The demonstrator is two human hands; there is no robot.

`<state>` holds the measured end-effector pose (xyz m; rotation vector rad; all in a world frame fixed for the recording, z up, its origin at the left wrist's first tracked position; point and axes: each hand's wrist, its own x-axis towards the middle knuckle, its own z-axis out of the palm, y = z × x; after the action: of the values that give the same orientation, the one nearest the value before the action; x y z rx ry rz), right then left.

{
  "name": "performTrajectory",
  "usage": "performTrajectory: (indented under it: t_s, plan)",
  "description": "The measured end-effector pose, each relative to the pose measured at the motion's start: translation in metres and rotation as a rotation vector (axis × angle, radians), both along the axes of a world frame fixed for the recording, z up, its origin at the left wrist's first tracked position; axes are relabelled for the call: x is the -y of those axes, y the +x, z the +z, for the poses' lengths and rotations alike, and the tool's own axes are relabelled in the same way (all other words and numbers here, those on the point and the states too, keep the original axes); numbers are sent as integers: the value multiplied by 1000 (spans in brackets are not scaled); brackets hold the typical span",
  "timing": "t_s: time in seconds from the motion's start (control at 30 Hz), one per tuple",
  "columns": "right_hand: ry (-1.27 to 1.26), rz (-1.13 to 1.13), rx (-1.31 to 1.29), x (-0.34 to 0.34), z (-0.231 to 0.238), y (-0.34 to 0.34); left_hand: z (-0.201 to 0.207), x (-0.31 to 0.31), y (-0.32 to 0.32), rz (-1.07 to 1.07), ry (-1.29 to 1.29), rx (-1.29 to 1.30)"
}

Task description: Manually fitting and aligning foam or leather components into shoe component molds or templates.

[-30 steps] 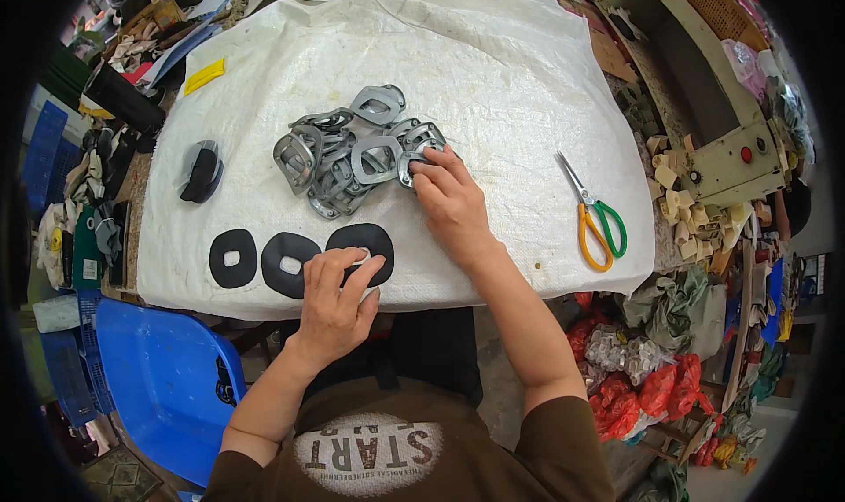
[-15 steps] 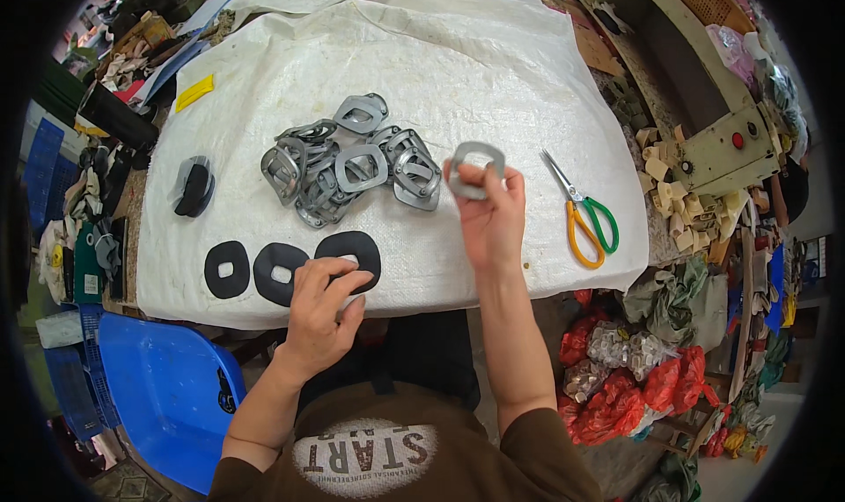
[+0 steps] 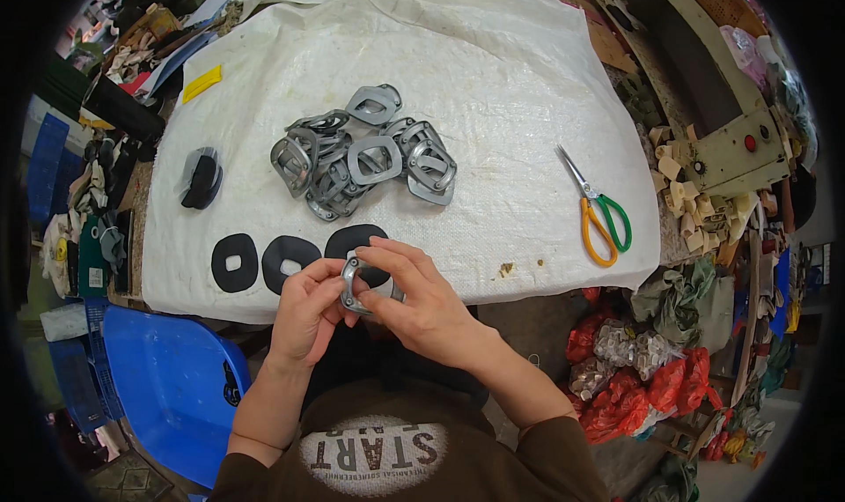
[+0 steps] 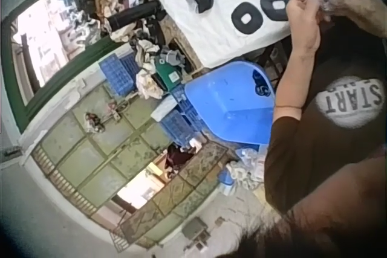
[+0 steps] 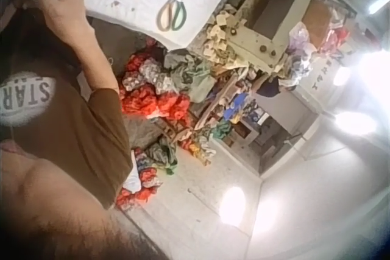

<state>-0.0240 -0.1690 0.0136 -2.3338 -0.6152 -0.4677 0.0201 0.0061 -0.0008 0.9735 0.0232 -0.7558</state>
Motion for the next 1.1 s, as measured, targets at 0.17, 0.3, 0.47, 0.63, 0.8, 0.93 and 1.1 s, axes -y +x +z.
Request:
performTrajectory:
  t_s: [0.17, 0.3, 0.47, 0.63, 0.8, 0.93, 1.1]
  plan:
    - [211, 128, -160, 6, 3, 4, 2, 3, -4, 106, 140, 115]
    - [178, 43, -80, 4, -5, 6, 1, 3, -3, 129, 203, 233]
    - [111, -22, -104, 2, -3, 12, -1, 0, -1, 134, 215, 250]
    - [305, -1, -166, 3, -9, 21, -5, -1, -3, 173, 241, 229]
    - [187, -77, -142, 14, -13, 30, -13, -17, 3, 419, 889, 1278]
    - [154, -91, -197, 10, -19, 33, -24, -23, 0, 309, 1177, 1445]
    - [125, -124, -291, 3, -18, 36, -32, -23, -1, 290, 1217, 1447]
